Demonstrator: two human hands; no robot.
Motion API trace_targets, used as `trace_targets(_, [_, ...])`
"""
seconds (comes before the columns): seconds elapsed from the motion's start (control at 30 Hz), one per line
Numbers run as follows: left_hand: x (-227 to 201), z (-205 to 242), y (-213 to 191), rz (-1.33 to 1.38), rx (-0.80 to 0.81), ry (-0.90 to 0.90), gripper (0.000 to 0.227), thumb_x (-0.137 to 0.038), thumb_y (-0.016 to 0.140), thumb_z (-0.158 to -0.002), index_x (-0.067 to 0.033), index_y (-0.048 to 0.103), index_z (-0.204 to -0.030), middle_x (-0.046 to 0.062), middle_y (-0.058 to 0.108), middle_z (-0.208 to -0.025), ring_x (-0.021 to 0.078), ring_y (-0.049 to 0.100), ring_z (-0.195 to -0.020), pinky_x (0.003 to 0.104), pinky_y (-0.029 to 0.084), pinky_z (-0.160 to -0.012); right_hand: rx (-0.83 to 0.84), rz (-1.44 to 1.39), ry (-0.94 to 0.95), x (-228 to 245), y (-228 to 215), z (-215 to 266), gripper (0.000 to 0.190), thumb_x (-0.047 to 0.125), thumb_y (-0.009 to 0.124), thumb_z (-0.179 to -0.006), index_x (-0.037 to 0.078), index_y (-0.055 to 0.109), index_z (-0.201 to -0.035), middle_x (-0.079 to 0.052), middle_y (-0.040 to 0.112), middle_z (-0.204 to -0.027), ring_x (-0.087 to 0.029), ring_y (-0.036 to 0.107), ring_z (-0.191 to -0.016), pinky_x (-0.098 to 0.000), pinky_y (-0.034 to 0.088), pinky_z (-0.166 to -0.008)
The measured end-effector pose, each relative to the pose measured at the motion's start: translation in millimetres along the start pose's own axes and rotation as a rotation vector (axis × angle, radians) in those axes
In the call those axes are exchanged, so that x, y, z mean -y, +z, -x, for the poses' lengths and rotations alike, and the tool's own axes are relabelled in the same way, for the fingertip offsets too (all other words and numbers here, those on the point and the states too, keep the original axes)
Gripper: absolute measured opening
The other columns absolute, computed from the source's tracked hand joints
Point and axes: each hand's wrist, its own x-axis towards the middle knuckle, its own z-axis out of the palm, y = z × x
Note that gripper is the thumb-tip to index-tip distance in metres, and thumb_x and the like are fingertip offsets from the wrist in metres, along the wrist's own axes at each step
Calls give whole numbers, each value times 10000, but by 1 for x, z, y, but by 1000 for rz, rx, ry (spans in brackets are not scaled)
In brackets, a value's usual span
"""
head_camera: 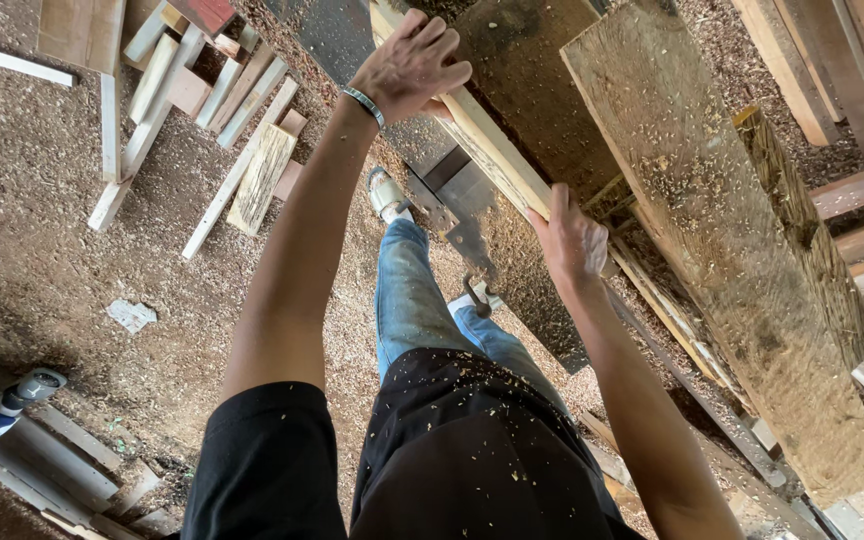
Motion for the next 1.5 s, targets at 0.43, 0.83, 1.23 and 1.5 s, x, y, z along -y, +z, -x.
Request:
trace_targets(0.43, [25, 5, 5, 14, 14, 8, 492, -623, 756, -746, -247, 555, -992, -8, 450, -949, 192, 473, -958, 383, 412, -996, 7, -33, 21, 19, -4, -19, 489, 436, 698, -950, 40, 480, -1136, -157, 720, -983, -120, 546, -434, -234, 425, -325])
trace_targets(0.83, [45, 5, 22, -69, 19, 34, 534, -661, 696, -744, -270, 539, -1074, 13, 456, -1006, 201, 481, -1033, 386, 430, -1011, -15, -13, 6, 33, -3, -33, 562, 451, 714, -940, 13, 493, -1214, -169, 716, -1039, -117, 559, -464, -227, 440, -358])
trace_targets(1.23, [64, 10, 22, -72, -8, 73, 568, -704, 672, -767, -229, 542, -1049, 18, 452, -1002, 218, 481, -1071, 394, 444, -1021, 3, 1, 41, 49, -4, -43, 574, 449, 718, -937, 4, 493, -1220, -159, 716, -1032, -125, 587, -495, -244, 471, -387])
trace_targets(1.5, [75, 14, 24, 65, -24, 7, 482, -587, 740, -777, -205, 582, -1025, 43, 536, -1144, 237, 503, -1176, 413, 463, -1010, -43, -29, 17, 60, -8, -52, 552, 434, 730, -940, 3, 505, -1202, -158, 711, -1003, -115, 583, -496, -225, 466, -385])
